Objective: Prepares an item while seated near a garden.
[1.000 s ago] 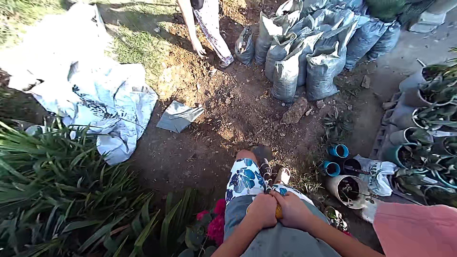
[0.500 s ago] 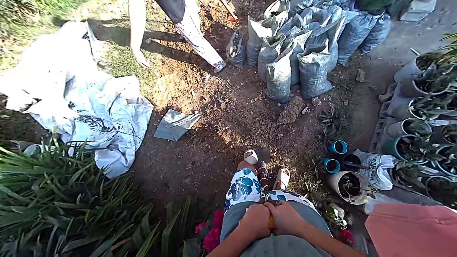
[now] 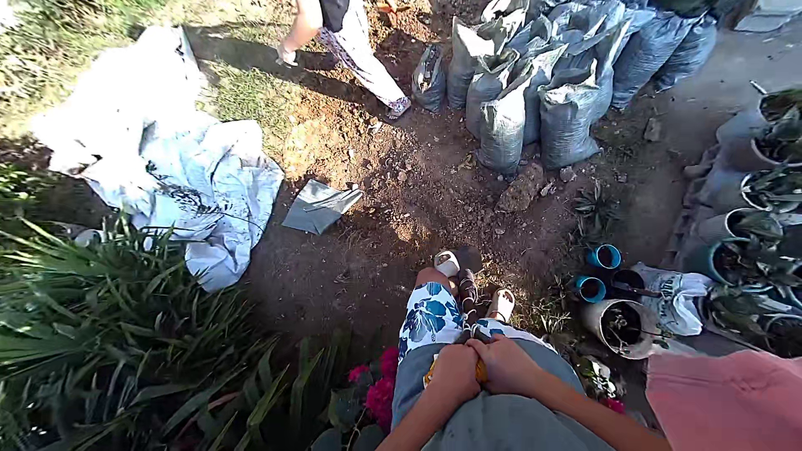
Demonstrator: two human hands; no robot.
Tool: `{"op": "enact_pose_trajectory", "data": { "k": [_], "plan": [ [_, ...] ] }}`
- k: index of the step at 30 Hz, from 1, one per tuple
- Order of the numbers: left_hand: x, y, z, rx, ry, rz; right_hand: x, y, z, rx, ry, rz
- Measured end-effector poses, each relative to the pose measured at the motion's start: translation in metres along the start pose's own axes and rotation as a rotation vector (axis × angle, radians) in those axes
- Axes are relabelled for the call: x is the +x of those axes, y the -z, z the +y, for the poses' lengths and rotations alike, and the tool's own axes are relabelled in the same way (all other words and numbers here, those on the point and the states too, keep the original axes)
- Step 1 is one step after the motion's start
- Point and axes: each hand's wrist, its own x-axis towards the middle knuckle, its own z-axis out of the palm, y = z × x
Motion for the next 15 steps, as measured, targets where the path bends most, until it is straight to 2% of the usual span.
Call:
{"op": "enact_pose_trajectory", "data": {
  "k": [4, 7, 12, 15],
  "plan": [
    [0.038, 0.021, -0.008, 0.083, -0.008, -0.023, 0.025, 0.000, 0.027, 0.065, -0.075, 0.061],
    [0.058, 0.025, -0.018, 0.109, -0.004, -0.052, 0.046, 0.002, 0.038, 0.065, -0.107, -0.008],
    [0.055, 0.045, -0.031, 0.192, -0.046, -0.068, 0.056, 0.013, 0.027, 0.111, -0.126, 0.010],
    [0.047, 0.036, -0.037, 0.167, -0.011, -0.047, 0.057, 0.006, 0.020, 0.093, -0.094, 0.037]
  ]
}}
